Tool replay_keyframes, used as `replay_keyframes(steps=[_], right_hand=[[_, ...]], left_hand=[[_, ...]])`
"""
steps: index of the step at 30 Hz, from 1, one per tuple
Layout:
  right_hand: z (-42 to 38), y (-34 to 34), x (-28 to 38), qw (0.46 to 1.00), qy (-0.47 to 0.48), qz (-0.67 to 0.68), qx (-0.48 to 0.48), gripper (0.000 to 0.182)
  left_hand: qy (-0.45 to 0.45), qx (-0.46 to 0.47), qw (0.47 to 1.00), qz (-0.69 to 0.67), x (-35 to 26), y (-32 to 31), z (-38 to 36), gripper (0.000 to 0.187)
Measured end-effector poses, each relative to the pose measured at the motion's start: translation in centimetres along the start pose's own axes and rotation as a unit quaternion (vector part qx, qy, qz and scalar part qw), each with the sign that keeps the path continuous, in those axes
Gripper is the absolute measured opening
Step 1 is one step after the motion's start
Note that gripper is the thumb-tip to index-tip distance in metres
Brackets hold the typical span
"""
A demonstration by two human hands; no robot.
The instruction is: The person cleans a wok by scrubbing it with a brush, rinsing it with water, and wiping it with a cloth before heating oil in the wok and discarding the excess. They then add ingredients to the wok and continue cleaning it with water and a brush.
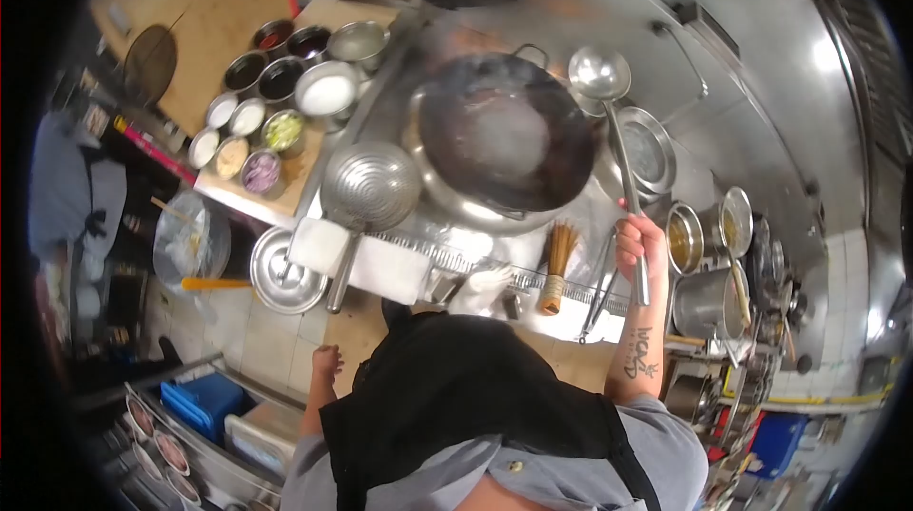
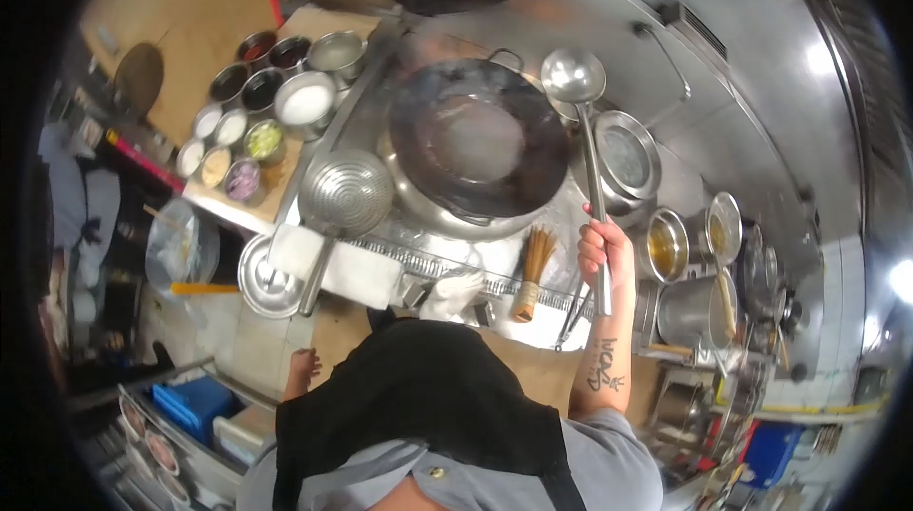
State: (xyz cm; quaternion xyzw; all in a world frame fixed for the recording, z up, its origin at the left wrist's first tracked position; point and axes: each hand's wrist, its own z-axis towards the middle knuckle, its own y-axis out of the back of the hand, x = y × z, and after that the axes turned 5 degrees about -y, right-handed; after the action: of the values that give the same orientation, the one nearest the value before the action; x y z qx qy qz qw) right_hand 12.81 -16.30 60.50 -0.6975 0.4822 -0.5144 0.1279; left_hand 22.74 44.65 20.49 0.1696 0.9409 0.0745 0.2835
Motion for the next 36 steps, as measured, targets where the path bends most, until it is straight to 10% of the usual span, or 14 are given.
replay_keyframes(steps=[5,13,17,19,20,23,32,36], right_hand=[[1.2,7.1,3.7,0.926,0.112,-0.249,-0.262,0.015],[10.0,22.3,10.1,0.596,0.146,-0.635,-0.469,0.022],[13.1,18.5,12.5,0.71,-0.017,-0.531,-0.462,0.024],[15.8,23.6,14.1,0.981,0.079,-0.045,-0.174,0.026],[14.4,22.6,15.5,0.964,-0.01,0.26,-0.063,0.027],[11.7,21.0,15.4,0.946,0.069,0.313,-0.036,0.016],[2.7,10.0,14.7,0.972,0.06,0.225,0.023,0.015],[-2.3,5.5,12.1,0.972,0.026,0.215,0.089,0.022]], left_hand=[[-0.004,0.017,1.0,-0.023,-0.3,-0.3,-0.3,0.03],[-0.024,0.045,0.997,-0.061,-0.6,0.1,-2.8,0.028],[-0.018,0.015,1.0,-0.005,-0.6,0.3,-4.7,0.028],[-0.02,0.004,1.0,0.021,-1.1,0.1,-5.9,0.028],[-0.022,0.002,0.999,0.034,-1.1,0.0,-6.3,0.028],[-0.032,0.014,0.996,0.083,-1.3,-0.7,-7.2,0.028],[-0.152,0.109,0.967,0.175,3.6,0.4,-0.2,0.029],[-0.073,0.153,0.979,0.116,-1.3,-1.8,-1.5,0.03]])
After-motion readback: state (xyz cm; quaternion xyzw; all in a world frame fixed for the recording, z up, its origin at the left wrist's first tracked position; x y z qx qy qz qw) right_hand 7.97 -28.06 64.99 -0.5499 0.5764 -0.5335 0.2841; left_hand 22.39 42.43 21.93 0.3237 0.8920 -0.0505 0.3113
